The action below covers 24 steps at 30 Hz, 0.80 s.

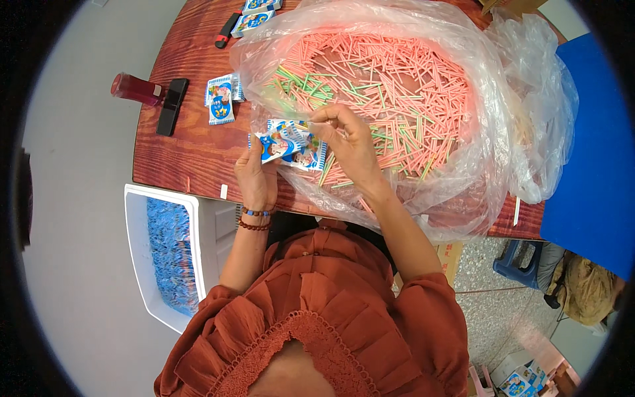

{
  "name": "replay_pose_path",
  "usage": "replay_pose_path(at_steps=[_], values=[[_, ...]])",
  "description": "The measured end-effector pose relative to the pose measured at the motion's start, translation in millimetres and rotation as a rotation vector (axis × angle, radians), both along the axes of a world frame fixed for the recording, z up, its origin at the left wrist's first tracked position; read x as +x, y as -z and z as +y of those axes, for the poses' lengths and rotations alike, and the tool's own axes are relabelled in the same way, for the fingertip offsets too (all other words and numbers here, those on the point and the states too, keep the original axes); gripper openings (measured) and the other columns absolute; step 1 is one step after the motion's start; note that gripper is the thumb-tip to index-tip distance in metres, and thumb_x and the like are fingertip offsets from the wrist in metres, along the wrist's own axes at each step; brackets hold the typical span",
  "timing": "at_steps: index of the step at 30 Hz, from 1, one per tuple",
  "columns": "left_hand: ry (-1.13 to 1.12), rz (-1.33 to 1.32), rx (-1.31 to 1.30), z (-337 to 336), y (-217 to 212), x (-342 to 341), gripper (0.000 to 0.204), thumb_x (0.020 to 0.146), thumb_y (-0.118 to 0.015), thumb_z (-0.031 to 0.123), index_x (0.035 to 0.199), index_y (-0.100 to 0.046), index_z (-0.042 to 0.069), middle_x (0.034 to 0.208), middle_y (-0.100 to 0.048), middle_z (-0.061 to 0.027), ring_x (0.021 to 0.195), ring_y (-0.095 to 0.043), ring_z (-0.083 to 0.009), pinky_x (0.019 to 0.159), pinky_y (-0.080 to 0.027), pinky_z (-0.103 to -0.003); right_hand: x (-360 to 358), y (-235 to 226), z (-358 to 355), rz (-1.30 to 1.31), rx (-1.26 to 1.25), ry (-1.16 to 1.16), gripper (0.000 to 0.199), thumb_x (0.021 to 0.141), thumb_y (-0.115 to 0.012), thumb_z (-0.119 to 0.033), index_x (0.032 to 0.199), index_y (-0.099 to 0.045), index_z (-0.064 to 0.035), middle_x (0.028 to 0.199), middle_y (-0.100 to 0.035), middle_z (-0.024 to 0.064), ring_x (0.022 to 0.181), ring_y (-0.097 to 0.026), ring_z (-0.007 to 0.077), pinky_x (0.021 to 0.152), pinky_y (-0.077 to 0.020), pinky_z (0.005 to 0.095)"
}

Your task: Pack small blue packets into a large bag containing pink shredded paper filler.

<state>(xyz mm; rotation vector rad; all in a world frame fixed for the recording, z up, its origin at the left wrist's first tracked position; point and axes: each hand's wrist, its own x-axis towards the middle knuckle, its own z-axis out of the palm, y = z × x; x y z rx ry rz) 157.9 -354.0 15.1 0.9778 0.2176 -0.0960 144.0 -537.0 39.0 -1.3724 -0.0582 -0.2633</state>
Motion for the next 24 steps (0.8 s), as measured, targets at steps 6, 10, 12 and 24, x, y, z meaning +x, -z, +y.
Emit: replay_pose_path(at_steps=[6, 10, 12, 24], values=[[0.063, 0.032, -0.028, -11, -14, -2, 0.026, 0.097, -0.057, 0.025, 0.097, -0.067, 0.0, 0.092, -0.069, -0.0069, 0.078, -0.066, -0.0115, 0.066, -0.053, -0.026, 1, -11, -7, -0.27, -0.751, -0.139, 0.025, 0.079, -0.071, -0.02, 0.099, -0.064, -0.0055, 0.128, -0.051, 0.0107, 0.124, -0.044, 0.0299, 0.104, -0.0338, 0.0416], [0.173, 0.059, -0.042, -2, -2, -1, 0.027, 0.097, -0.055, 0.023, 0.099, -0.066, -0.002, 0.093, -0.07, -0.0081, 0.081, -0.066, -0.0125, 0.069, -0.054, -0.027, 8, -11, -3, -0.434, -0.855, -0.283, 0.028, 0.08, -0.071, -0.025, 0.102, -0.066, -0.0093, 0.136, -0.047, 0.0117, 0.128, -0.041, 0.0319, 0.104, -0.0336, 0.0443], [0.177, 0.079, -0.021, -4, -13, -2, 0.027, 0.098, -0.055, 0.023, 0.099, -0.066, -0.002, 0.093, -0.07, -0.0081, 0.081, -0.067, -0.0126, 0.069, -0.054, -0.027, 10, -9, -2, -0.45, -0.986, -0.299, 0.022, 0.079, -0.068, -0.021, 0.099, -0.068, -0.0129, 0.141, -0.044, 0.0116, 0.13, -0.04, 0.0327, 0.102, -0.0348, 0.046], [0.162, 0.059, 0.009, 0, -2, -1, 0.028, 0.099, -0.052, 0.024, 0.091, -0.066, 0.002, 0.085, -0.068, -0.0045, 0.069, -0.061, -0.0082, 0.057, -0.047, -0.023, 18, -14, -14, -0.547, -0.996, -0.279, 0.008, 0.076, -0.063, -0.01, 0.069, -0.065, -0.0071, 0.136, -0.05, 0.0114, 0.123, -0.047, 0.0344, 0.1, -0.0383, 0.0468]])
